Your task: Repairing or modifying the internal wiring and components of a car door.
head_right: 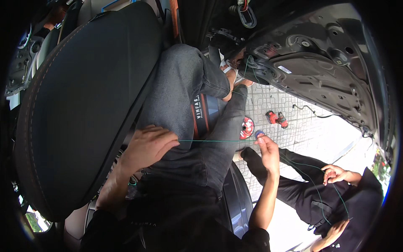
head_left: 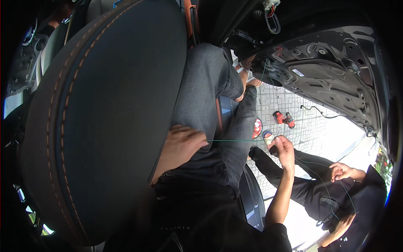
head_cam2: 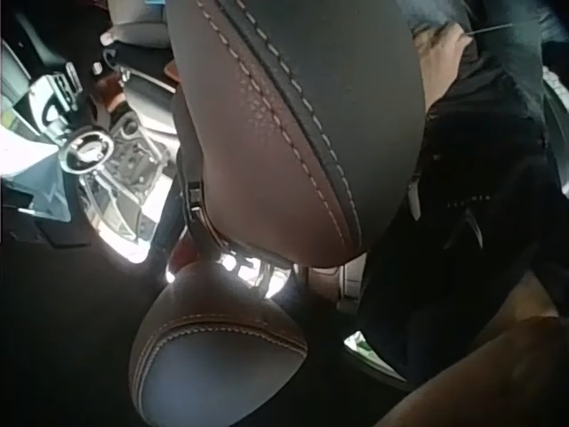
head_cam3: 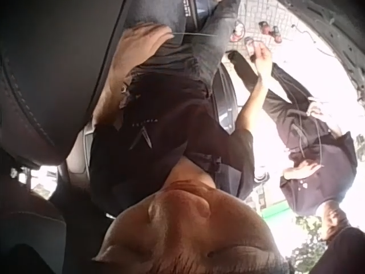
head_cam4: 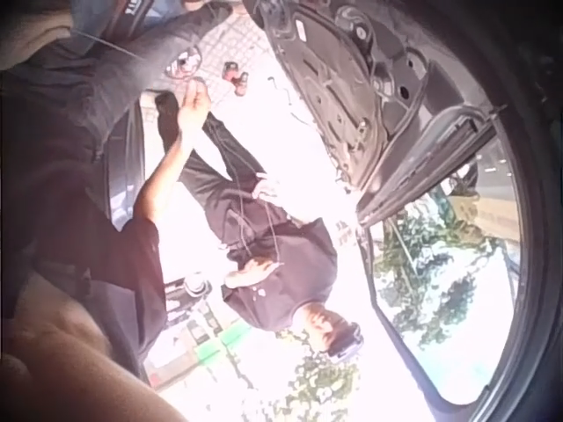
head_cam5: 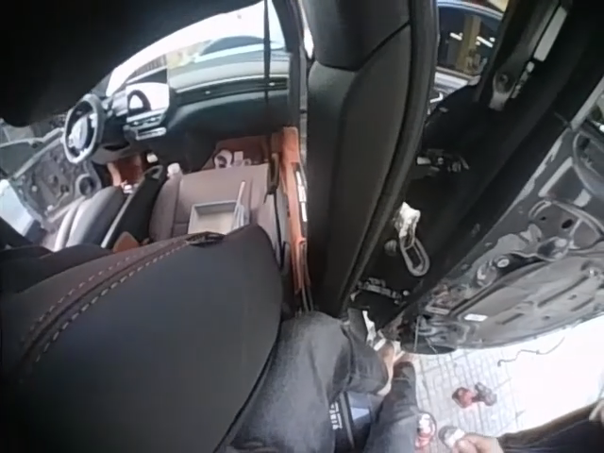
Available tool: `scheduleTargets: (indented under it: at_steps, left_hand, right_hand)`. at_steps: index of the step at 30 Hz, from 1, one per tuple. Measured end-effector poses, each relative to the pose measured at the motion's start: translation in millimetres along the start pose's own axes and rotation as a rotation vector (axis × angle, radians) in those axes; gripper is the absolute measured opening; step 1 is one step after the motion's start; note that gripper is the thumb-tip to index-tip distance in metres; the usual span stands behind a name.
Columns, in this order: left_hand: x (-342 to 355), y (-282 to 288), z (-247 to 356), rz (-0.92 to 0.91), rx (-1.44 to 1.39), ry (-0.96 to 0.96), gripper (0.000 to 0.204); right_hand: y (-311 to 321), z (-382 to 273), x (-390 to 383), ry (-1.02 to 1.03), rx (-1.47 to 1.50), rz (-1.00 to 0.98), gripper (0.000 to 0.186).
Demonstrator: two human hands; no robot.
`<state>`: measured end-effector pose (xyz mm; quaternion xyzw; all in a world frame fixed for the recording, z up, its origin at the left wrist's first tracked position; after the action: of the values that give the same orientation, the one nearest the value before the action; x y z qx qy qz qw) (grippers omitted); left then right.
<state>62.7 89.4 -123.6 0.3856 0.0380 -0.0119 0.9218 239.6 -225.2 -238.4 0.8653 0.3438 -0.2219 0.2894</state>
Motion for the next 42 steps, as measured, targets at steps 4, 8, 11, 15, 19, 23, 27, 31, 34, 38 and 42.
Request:
scheduleTargets:
  at_steps: [4,8,11,15,19,23,27,31,34,38,42]
  left_hand:
    - [-3.5,20.4,-18.8,0.034,-0.085,0.106,0.020]
    - [4.9,11.7,-0.3,-0.008,-0.097,0.057,0.021]
    - [25.6,-1.7,28.6,-0.007,-0.112,-0.080,0.022]
    - [54.6,-14.6,41.3,-0.049,-0.024,-0.101,0.022]
    - [71.8,0.6,39.0,-0.003,0.049,-0.060,0.018]
    - [94.4,10.6,44.9,0.045,-0.017,-0.073,0.019]
    - [129.0,11.8,49.7,0.129,-0.194,-0.162,0.019]
    - [168.0,10.3,34.9,0.175,-0.271,-0.220,0.015]
    - [210.7,26.6,-4.8,0.491,-0.366,-0.071,0.019]
    - [262.3,33.8,-39.6,0.748,-0.252,-0.027,0.024]
    - [312.0,16.6,-98.0,0.697,-0.434,0.243,0.029]
  right_hand:
    - [60.8,96.7,-12.2,-0.084,0.041,0.413,0.027]
    - [39.0,67.4,-21.9,0.038,-0.351,0.405,0.023]
    - [-13.4,-35.7,-29.7,0.388,-0.719,0.490,0.030]
    - [-33.0,-132.1,-40.0,0.502,-0.356,0.527,0.036]
    - [-21.6,-207.6,-78.1,0.740,-0.458,0.773,0.031]
    - [-34.3,-222.3,-63.7,0.840,-0.257,0.532,0.027]
    - [-74.4,-209.0,-23.5,0.753,-0.253,0.270,0.020]
    - [-48.3,-173.5,18.2,0.587,-0.029,0.427,0.015]
    - [-34.0,-130.0,84.7,0.327,0.269,0.424,0.017]
    - [-23.5,-99.6,148.9,0.270,0.385,0.475,0.024]
    - [-11.7,-82.2,178.9,0.219,0.338,0.607,0.023]
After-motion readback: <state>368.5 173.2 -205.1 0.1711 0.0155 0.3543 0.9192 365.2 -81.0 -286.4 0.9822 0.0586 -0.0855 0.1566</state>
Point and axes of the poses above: each hand's wrist, its own x-axis towards the middle knuckle, its own y-axis out of the back of the hand, z = x × y, the point moved 10 cm from there along x, towards the middle knuckle, and after that the axes turned 5 degrees about -z, right-handed, at the moved point
